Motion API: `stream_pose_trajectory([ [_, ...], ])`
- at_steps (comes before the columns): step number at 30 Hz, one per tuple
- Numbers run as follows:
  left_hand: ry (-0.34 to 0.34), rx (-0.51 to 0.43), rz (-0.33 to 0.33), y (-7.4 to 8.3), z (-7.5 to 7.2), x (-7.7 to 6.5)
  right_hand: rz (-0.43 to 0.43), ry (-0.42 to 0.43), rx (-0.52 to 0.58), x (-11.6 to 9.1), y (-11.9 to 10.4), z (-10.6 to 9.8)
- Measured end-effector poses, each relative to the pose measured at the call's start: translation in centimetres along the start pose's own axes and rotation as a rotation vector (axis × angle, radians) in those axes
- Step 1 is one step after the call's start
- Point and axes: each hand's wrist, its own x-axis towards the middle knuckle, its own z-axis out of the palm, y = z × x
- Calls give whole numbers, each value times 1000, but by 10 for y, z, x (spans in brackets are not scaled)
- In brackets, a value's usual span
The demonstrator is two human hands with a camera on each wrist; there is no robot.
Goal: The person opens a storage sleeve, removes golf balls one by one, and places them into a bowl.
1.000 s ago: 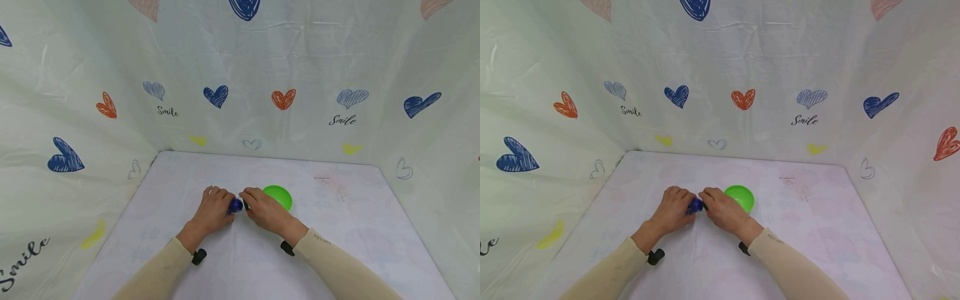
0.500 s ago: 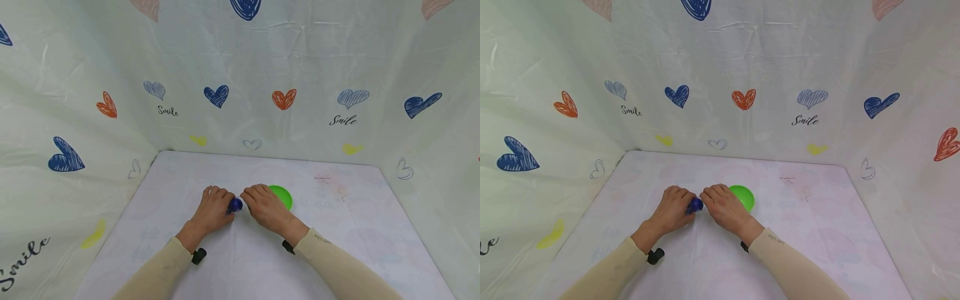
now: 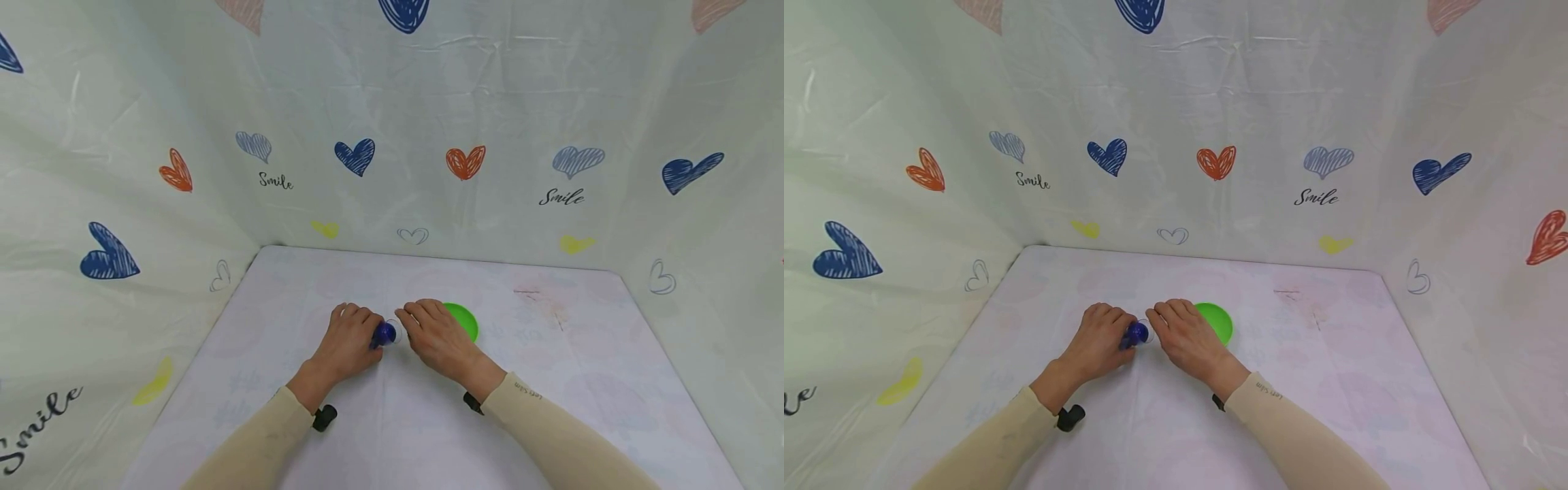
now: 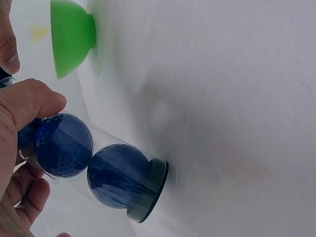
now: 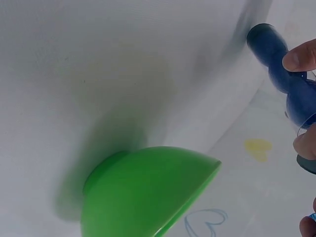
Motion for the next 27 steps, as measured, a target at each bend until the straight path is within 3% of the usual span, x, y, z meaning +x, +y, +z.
stream_pose_trajectory([
  [12, -3, -11, -10, -1, 0, -1, 26, 11, 52, -2, 1, 0],
  [27, -12, -4, -15, -3, 0, 0, 58, 52, -23, -1, 4, 0],
])
